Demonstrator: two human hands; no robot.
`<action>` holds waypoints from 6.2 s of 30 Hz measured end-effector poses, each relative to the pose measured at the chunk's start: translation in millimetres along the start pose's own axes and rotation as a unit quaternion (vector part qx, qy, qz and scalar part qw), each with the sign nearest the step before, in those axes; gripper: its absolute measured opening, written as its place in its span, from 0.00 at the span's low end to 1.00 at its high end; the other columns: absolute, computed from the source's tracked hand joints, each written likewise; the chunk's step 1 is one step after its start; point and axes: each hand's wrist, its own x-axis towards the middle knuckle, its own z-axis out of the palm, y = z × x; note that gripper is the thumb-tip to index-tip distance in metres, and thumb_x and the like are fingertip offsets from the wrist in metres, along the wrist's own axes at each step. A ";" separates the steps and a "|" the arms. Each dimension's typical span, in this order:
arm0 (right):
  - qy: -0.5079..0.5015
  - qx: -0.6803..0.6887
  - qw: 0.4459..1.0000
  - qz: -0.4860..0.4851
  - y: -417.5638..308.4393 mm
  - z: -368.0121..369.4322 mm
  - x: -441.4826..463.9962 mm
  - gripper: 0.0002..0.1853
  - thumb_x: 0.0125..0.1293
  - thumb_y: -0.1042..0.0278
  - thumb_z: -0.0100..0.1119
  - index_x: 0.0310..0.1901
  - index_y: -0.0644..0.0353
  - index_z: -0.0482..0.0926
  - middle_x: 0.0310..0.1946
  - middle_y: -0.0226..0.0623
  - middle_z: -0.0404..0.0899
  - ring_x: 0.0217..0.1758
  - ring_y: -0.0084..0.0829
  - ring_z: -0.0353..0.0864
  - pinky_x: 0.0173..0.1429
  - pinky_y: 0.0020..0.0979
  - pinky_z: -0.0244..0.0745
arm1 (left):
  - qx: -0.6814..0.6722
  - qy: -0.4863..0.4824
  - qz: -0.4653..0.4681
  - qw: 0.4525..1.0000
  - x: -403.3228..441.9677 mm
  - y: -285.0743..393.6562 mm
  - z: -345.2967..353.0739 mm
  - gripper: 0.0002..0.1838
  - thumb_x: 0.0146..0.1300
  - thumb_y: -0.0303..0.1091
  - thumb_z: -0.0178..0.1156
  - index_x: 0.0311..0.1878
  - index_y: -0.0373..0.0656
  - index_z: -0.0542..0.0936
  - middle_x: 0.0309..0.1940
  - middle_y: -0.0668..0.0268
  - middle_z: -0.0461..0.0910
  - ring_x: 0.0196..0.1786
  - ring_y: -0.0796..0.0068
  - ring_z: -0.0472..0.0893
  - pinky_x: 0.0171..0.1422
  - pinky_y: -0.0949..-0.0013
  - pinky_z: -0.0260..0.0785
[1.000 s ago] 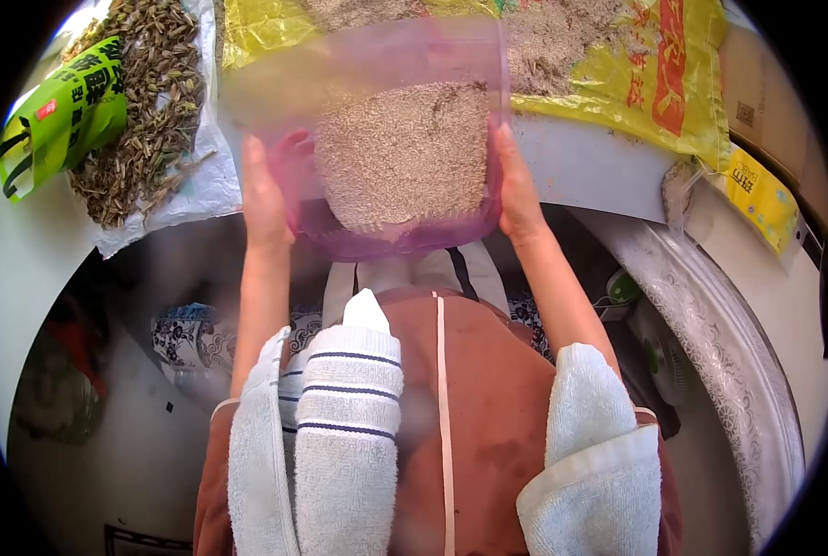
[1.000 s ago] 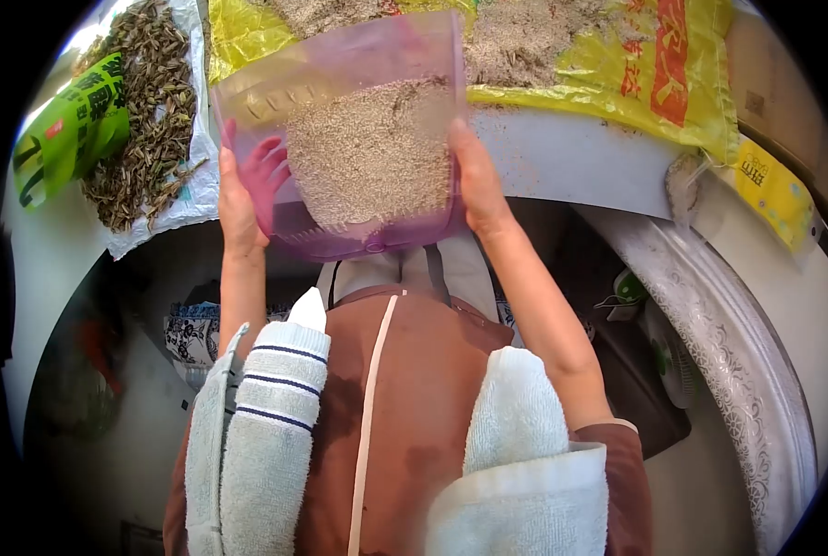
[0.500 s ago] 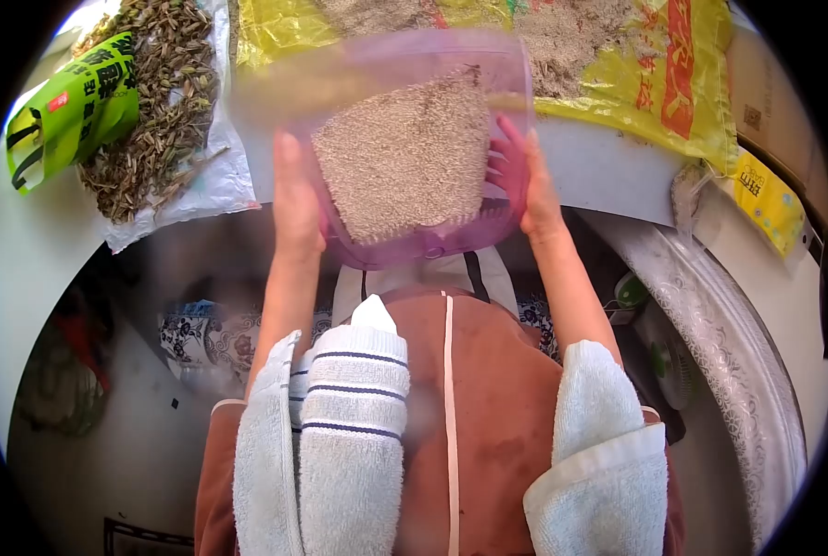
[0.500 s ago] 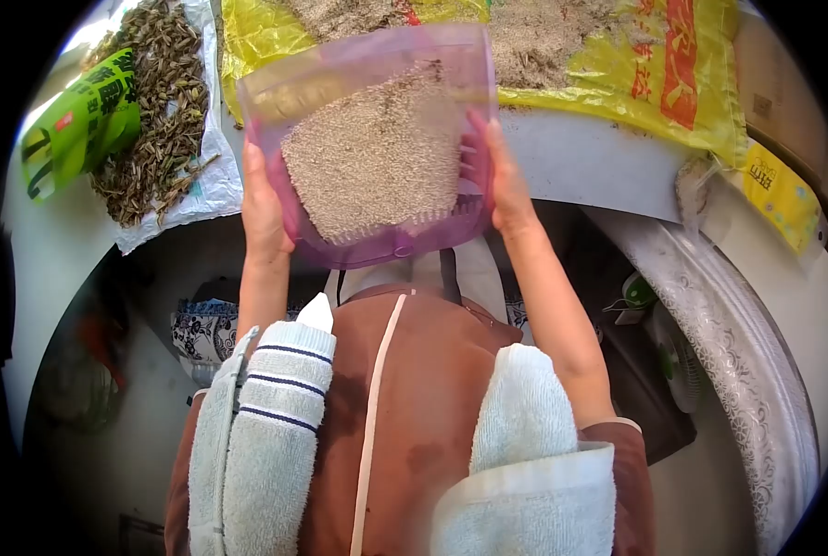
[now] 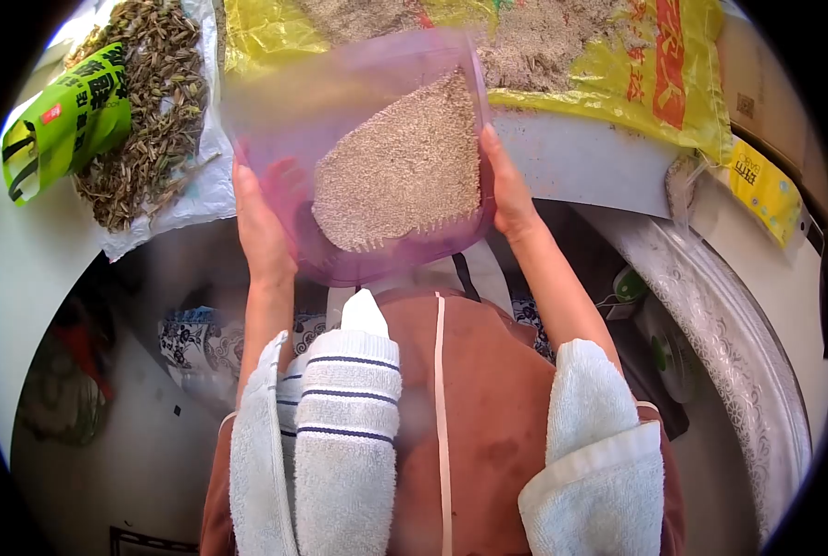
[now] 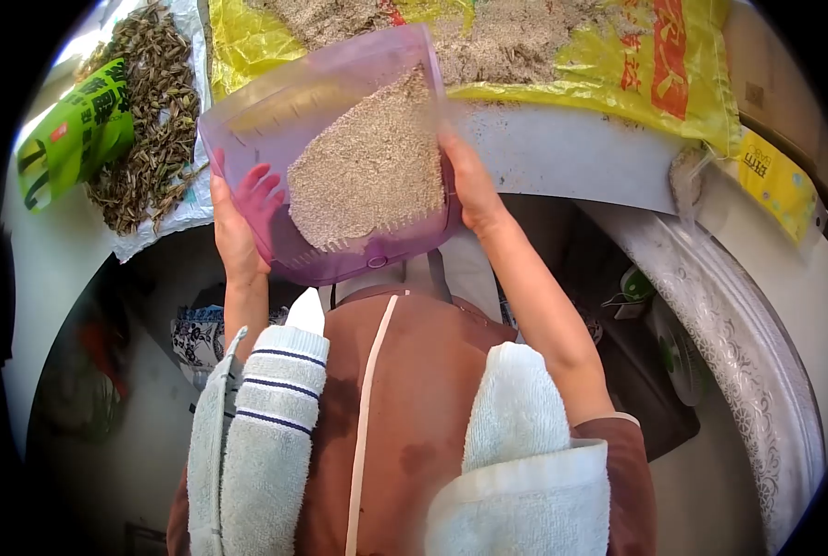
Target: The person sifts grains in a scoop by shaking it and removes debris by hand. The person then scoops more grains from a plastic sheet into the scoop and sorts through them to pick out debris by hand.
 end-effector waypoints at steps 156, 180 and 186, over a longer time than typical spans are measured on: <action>-0.301 -0.323 0.896 0.045 -138.6 -8.3 -3.2 0.33 0.52 0.60 0.62 0.62 0.62 0.73 0.48 0.35 0.80 0.50 0.25 0.76 0.57 0.28 0.70 | -0.012 -0.180 0.036 0.983 36.5 62.1 51.3 0.12 0.67 0.28 0.59 0.51 0.32 0.78 0.45 0.58 0.82 0.48 0.69 0.82 0.57 0.66 0.77; -0.309 -0.354 0.882 0.037 -138.9 -4.1 -1.9 0.34 0.52 0.59 0.62 0.63 0.62 0.73 0.48 0.36 0.80 0.49 0.25 0.77 0.58 0.28 0.71 | -0.015 -0.156 0.044 0.987 28.5 59.6 47.1 0.13 0.66 0.22 0.57 0.53 0.31 0.76 0.47 0.56 0.81 0.52 0.68 0.82 0.55 0.67 0.79; -0.315 -0.346 0.883 0.044 -140.7 -2.1 -4.9 0.34 0.52 0.60 0.62 0.62 0.63 0.73 0.47 0.36 0.80 0.48 0.26 0.78 0.56 0.28 0.72 | -0.016 -0.148 0.045 0.988 22.7 61.4 47.1 0.14 0.66 0.21 0.57 0.54 0.30 0.75 0.48 0.55 0.80 0.52 0.68 0.82 0.56 0.67 0.79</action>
